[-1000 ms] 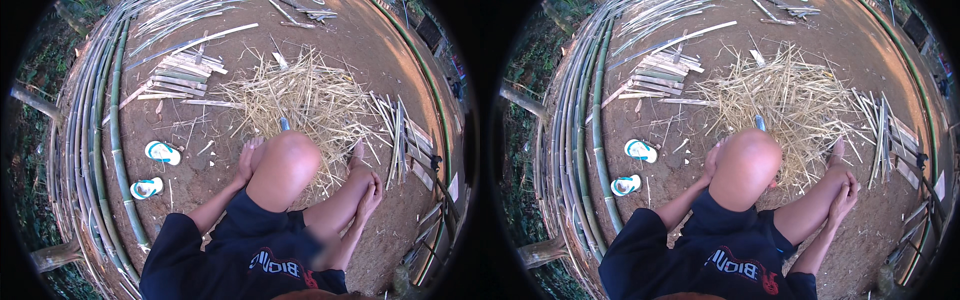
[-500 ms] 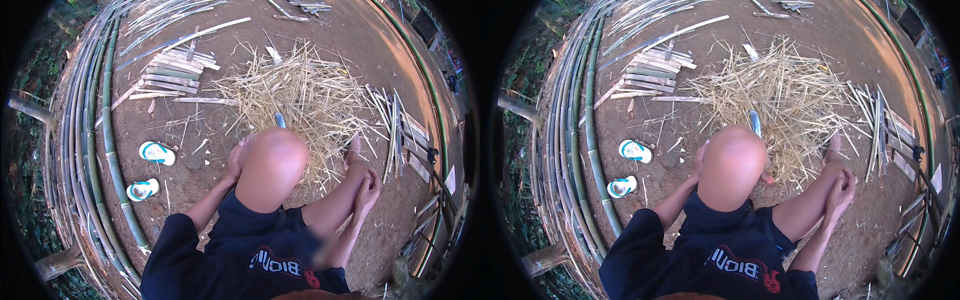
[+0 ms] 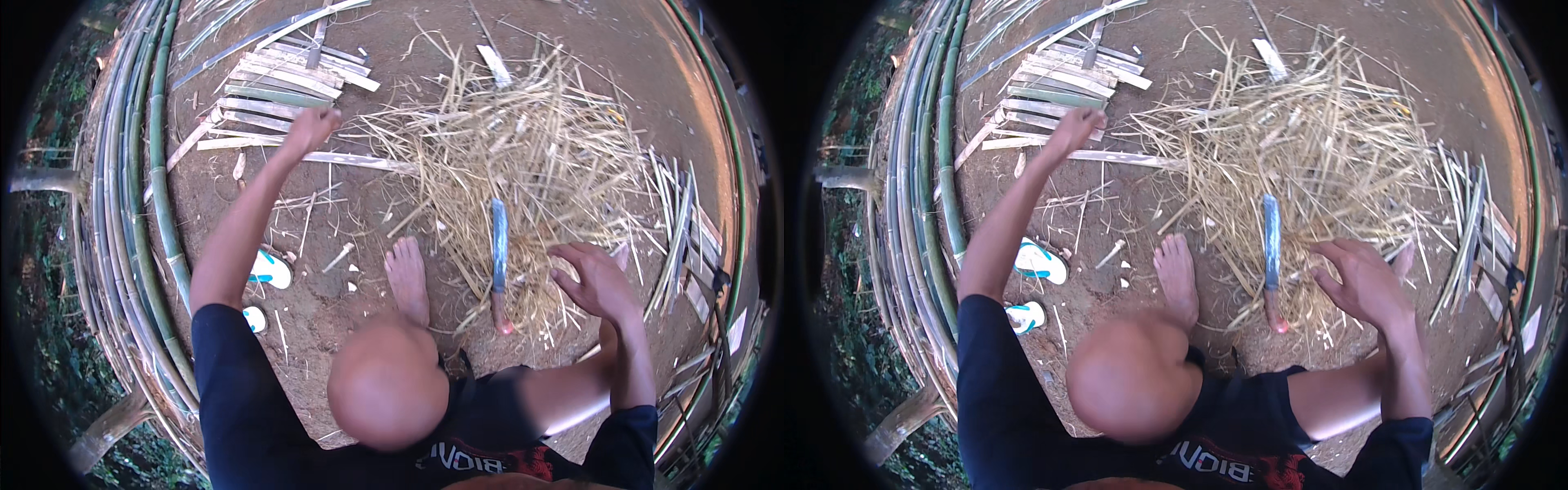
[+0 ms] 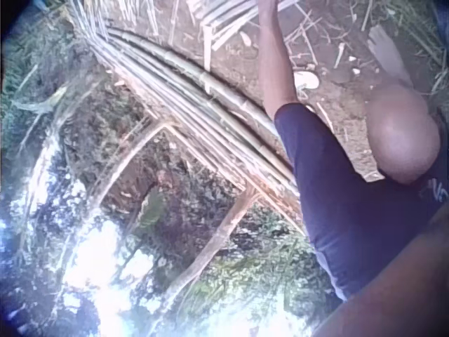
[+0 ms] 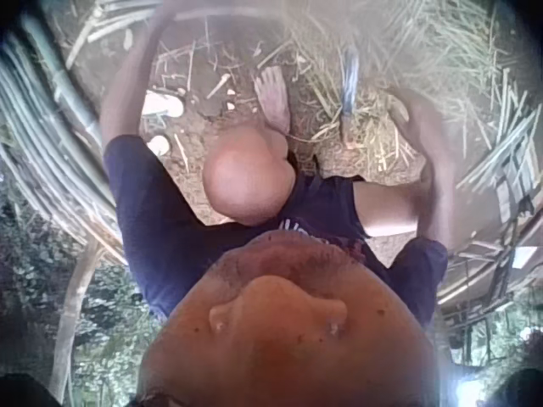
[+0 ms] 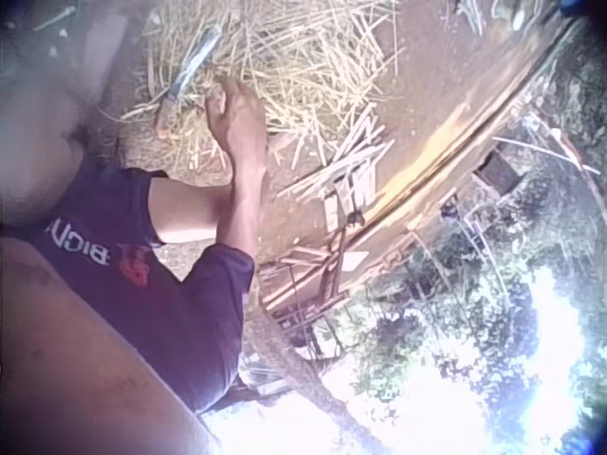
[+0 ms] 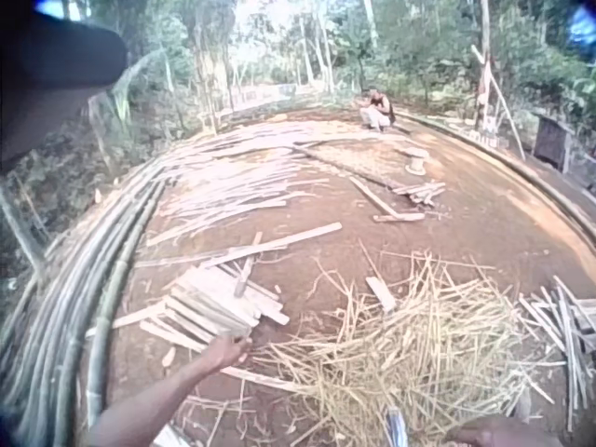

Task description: The person sits on the ground and uses a machete to split long bamboo poles into thin strips. They hold the bamboo with one hand and strike it with the machete in the other, creating a pile of processed bamboo strips.

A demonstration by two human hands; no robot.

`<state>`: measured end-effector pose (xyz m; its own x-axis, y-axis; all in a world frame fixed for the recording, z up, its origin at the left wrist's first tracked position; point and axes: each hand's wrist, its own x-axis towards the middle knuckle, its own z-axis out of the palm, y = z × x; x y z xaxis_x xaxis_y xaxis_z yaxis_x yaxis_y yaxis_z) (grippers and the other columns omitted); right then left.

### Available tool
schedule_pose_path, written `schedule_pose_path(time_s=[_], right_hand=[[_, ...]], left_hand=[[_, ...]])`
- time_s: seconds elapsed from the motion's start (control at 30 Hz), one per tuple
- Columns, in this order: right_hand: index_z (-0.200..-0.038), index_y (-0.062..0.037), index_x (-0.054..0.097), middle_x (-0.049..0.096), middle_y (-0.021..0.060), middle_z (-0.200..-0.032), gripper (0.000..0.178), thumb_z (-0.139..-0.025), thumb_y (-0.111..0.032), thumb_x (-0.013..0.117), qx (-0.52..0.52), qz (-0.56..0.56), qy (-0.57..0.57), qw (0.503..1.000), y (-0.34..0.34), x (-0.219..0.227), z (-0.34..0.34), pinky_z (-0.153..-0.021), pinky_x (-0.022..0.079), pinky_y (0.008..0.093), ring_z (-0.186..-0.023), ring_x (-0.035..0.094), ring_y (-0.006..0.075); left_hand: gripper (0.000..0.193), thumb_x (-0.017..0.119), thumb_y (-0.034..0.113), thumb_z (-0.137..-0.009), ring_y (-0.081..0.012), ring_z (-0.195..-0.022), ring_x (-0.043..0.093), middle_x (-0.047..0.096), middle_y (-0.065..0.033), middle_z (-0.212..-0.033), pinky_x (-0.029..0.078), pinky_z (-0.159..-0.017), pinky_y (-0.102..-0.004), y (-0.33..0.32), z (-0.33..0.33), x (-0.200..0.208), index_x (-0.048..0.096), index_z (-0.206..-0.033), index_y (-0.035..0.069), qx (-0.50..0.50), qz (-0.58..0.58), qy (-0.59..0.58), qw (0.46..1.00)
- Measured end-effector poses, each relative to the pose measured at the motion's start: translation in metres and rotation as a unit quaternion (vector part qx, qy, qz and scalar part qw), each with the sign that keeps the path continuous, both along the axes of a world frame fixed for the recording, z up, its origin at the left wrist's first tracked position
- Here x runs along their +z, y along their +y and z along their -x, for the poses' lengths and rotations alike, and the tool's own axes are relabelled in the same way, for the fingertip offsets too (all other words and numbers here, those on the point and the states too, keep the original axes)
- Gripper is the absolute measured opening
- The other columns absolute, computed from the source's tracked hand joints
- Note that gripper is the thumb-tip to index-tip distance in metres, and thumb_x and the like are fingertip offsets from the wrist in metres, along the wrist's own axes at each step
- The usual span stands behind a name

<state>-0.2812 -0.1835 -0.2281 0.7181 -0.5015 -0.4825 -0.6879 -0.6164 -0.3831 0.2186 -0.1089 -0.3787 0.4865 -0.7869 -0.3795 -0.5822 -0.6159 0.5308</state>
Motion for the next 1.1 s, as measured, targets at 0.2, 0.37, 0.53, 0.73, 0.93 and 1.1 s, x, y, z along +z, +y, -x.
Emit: schedule_pose_path(time_s=[0.2, 0.37, 0.53, 0.73, 0.93, 1.1], right_hand=[[-0.117, -0.003, 0.06, 0.063, 0.0194, -0.108, 0.034, -0.089, -0.022, 0.061, 0.051, -0.063, 0.028, 0.996, -0.049, -0.053, -0.047, -0.094, 0.044, 0.0436, -0.105, 0.058, 0.0374], [-0.115, -0.0035, 0.06, 0.063, 0.0181, -0.101, 0.033, -0.086, -0.018, 0.064, 0.026, -0.117, 0.004, 0.993, -0.088, -0.075, -0.081, -0.091, 0.044, 0.0437, -0.099, 0.059, 0.0373], [-0.117, -0.0039, 0.06, 0.062, 0.0203, -0.117, 0.033, -0.09, -0.022, 0.062, -0.071, -0.114, 0.11, 0.985, -0.13, -0.104, -0.11, -0.1, 0.042, 0.0451, -0.114, 0.055, 0.0386], [-0.114, -0.0027, 0.061, 0.065, 0.0226, -0.109, 0.031, -0.09, -0.024, 0.061, -0.087, -0.132, 0.074, 0.985, -0.123, -0.149, -0.105, -0.094, 0.046, 0.0447, -0.105, 0.06, 0.0397], [-0.114, -0.0052, 0.062, 0.065, 0.0212, -0.11, 0.031, -0.092, -0.026, 0.059, -0.141, -0.171, 0.09, 0.971, -0.117, -0.155, -0.099, -0.093, 0.047, 0.0433, -0.103, 0.061, 0.0395], [-0.116, -0.0078, 0.062, 0.065, 0.0187, -0.112, 0.03, -0.092, -0.025, 0.06, -0.176, -0.159, 0.129, 0.963, -0.11, -0.153, -0.091, -0.094, 0.047, 0.0425, -0.106, 0.061, 0.038]], left_hand=[[0.04, 0.053, 0.036, -0.089, -0.0413, -0.098, 0.063, 0.068, -0.0234, -0.099, 0.049, -0.088, -0.0448, -0.098, -0.101, -0.047, 0.068, -0.104, 0.003, -0.019, 0.024, -0.205, 0.978], [0.039, 0.057, 0.032, -0.087, -0.039, -0.105, 0.061, 0.065, -0.0237, -0.109, 0.047, -0.093, -0.0436, -0.13, -0.188, -0.101, 0.066, -0.11, 0.002, -0.02, 0.0, -0.269, 0.963], [0.045, 0.058, 0.026, -0.084, -0.0385, -0.114, 0.056, 0.059, -0.0263, -0.121, 0.043, -0.099, -0.0434, -0.176, -0.262, -0.12, 0.059, -0.121, -0.001, 0.04, 0.022, -0.297, 0.954], [0.046, 0.053, 0.018, -0.082, -0.0444, -0.116, 0.051, 0.055, -0.0328, -0.119, 0.041, -0.101, -0.0447, -0.224, -0.315, -0.144, 0.053, -0.118, -0.01, -0.006, 0.051, -0.329, 0.943], [0.051, 0.053, 0.019, -0.081, -0.0445, -0.124, 0.044, 0.047, -0.0328, -0.131, 0.034, -0.108, -0.0443, -0.226, -0.381, -0.178, 0.047, -0.121, -0.013, -0.067, 0.052, -0.374, 0.923], [0.038, 0.056, 0.026, -0.09, -0.0375, -0.108, 0.059, 0.059, -0.0174, -0.12, 0.041, -0.095, -0.0527, -0.234, -0.331, -0.166, 0.055, -0.123, 0.008, 0.004, -0.02, -0.487, 0.873]])
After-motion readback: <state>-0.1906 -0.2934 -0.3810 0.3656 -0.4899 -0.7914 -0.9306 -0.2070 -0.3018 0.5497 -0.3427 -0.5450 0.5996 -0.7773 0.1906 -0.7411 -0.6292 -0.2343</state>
